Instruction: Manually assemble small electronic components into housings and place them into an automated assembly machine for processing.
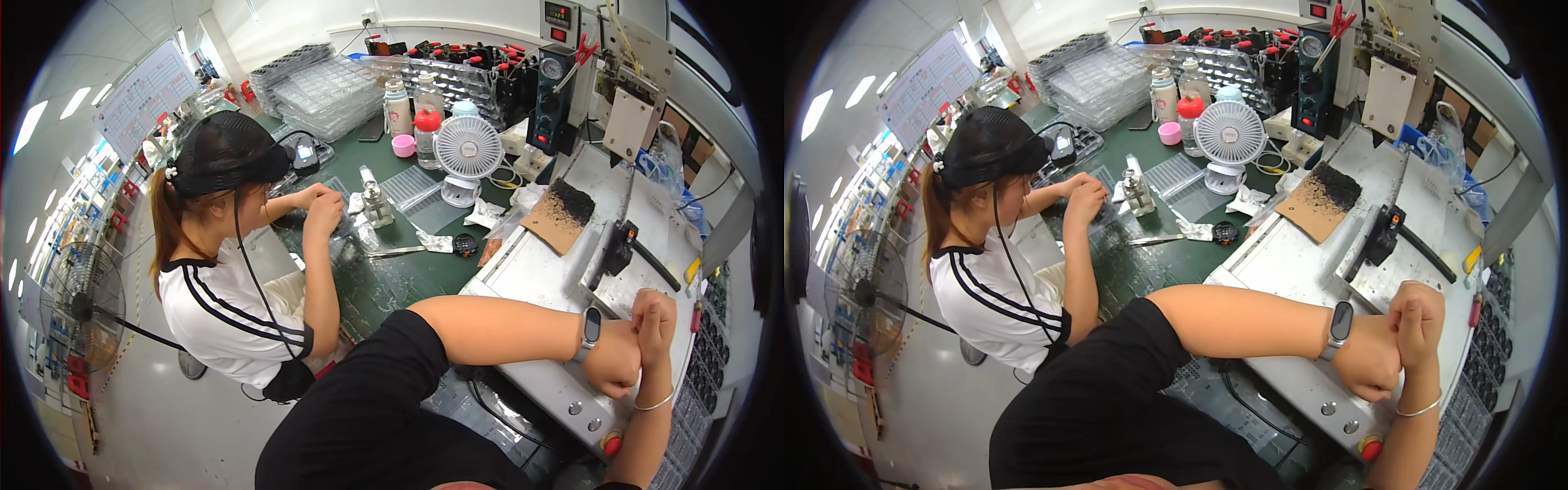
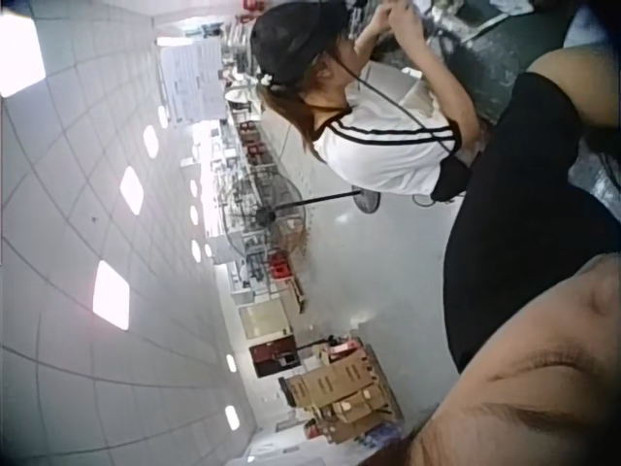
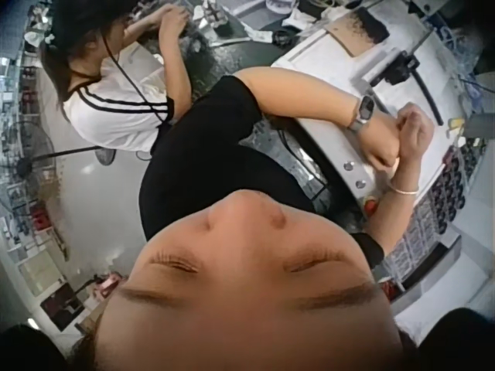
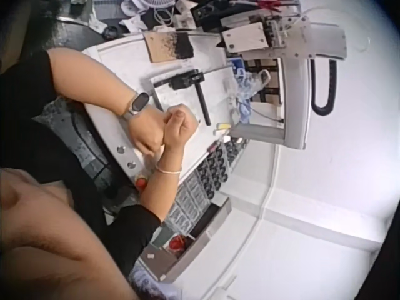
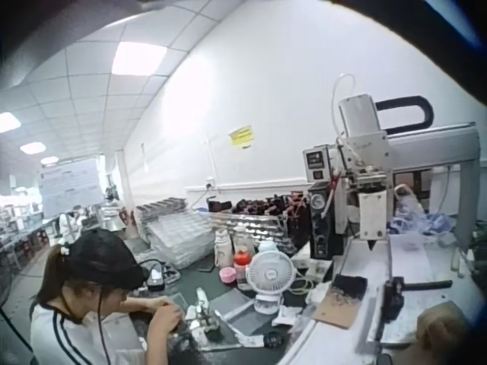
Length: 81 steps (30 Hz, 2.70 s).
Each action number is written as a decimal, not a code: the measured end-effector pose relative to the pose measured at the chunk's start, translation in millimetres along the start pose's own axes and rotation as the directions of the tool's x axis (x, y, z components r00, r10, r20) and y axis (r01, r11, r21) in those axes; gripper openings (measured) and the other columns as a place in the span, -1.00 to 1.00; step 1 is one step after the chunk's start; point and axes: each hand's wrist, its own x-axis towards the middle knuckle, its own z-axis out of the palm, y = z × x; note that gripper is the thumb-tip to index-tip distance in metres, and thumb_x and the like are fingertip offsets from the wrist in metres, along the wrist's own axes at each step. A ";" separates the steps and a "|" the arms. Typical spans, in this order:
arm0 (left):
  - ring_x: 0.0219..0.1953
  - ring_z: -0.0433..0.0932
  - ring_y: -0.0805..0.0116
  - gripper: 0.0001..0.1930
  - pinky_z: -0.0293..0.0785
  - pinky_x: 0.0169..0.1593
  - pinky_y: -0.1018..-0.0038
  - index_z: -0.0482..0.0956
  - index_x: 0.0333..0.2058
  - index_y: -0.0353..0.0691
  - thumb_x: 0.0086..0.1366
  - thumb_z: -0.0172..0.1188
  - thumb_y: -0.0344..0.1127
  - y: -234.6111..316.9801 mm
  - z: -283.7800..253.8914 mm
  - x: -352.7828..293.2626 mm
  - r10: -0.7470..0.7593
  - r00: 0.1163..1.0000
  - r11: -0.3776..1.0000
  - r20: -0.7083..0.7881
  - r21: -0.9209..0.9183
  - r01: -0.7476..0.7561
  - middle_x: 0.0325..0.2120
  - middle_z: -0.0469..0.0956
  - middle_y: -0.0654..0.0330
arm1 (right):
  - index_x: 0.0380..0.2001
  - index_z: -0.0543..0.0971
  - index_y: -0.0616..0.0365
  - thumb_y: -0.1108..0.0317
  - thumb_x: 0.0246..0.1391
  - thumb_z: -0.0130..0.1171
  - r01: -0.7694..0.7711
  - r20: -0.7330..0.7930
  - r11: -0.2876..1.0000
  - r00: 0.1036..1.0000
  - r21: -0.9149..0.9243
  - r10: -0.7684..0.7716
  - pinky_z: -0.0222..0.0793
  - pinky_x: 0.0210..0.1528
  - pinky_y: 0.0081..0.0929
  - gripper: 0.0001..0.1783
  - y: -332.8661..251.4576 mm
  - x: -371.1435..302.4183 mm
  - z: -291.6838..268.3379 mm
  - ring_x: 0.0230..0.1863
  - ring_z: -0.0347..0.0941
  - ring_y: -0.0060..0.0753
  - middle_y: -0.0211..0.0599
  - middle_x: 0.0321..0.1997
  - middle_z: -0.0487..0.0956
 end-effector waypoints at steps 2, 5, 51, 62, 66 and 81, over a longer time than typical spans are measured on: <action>-0.70 0.47 0.16 -0.74 0.36 -0.58 0.25 0.53 -0.79 -0.11 -0.03 0.12 -0.16 1.9 -2.0 -3.7 -0.004 1.000 1.000 0.002 0.011 0.004 -0.79 0.47 0.21 | -0.80 0.30 0.15 0.08 0.29 -0.21 -0.029 0.005 0.999 1.000 0.020 0.029 -0.01 -0.66 -0.51 -0.40 -2.0 1.2 3.5 -0.74 0.16 -0.50 -0.38 -0.80 0.25; -0.69 0.47 0.15 -0.73 0.37 -0.57 0.25 0.53 -0.78 -0.13 -0.02 0.12 -0.16 5.6 -5.6 -4.8 0.005 1.000 1.000 0.010 0.010 -0.005 -0.79 0.47 0.19 | -0.80 0.31 0.15 0.09 0.29 -0.20 -0.033 0.016 0.999 0.999 -0.003 0.033 0.00 -0.66 -0.51 -0.41 -6.3 0.8 3.9 -0.74 0.17 -0.50 -0.38 -0.79 0.26; -0.56 0.47 0.13 -0.80 0.37 -0.39 0.25 0.51 -0.68 -0.23 0.02 0.15 -0.27 12.8 -17.9 1.0 -0.119 0.976 0.985 0.180 -0.101 0.139 -0.67 0.48 0.15 | -0.72 0.54 0.22 0.28 -0.04 0.12 -0.346 0.002 0.806 0.918 -0.480 0.396 0.22 -0.60 -0.29 -0.71 -37.8 13.7 4.8 -0.72 0.34 -0.07 -0.11 -0.77 0.41; -0.51 0.51 0.14 -0.78 0.40 -0.37 0.25 0.54 -0.67 -0.22 0.04 0.12 -0.24 11.5 -12.8 1.3 -0.089 0.983 0.992 0.161 -0.070 0.101 -0.65 0.49 0.15 | -0.63 0.62 0.20 0.24 -0.06 0.16 -0.160 0.031 0.778 0.974 -0.608 0.225 0.26 -0.60 -0.29 -0.74 -33.8 11.5 2.5 -0.73 0.37 -0.07 -0.09 -0.78 0.42; -0.51 0.50 0.14 -0.77 0.40 -0.37 0.25 0.54 -0.68 -0.22 0.04 0.11 -0.24 9.9 -15.1 -1.7 -0.110 0.978 0.990 0.175 -0.072 0.124 -0.65 0.49 0.15 | -0.63 0.61 0.20 0.24 -0.05 0.16 -0.210 0.050 0.769 0.953 -0.603 0.299 0.26 -0.60 -0.32 -0.74 -37.7 14.6 5.5 -0.72 0.39 -0.09 -0.10 -0.76 0.44; -0.52 0.51 0.10 -0.78 0.41 -0.36 0.23 0.55 -0.66 -0.24 0.03 0.11 -0.23 12.0 -14.3 2.1 -0.115 0.976 0.985 0.183 -0.104 0.135 -0.66 0.50 0.13 | -0.62 0.59 0.24 0.25 -0.04 0.16 -0.154 0.007 0.826 0.982 -0.542 0.188 0.23 -0.60 -0.31 -0.74 -35.8 12.2 2.6 -0.70 0.39 -0.09 -0.10 -0.74 0.45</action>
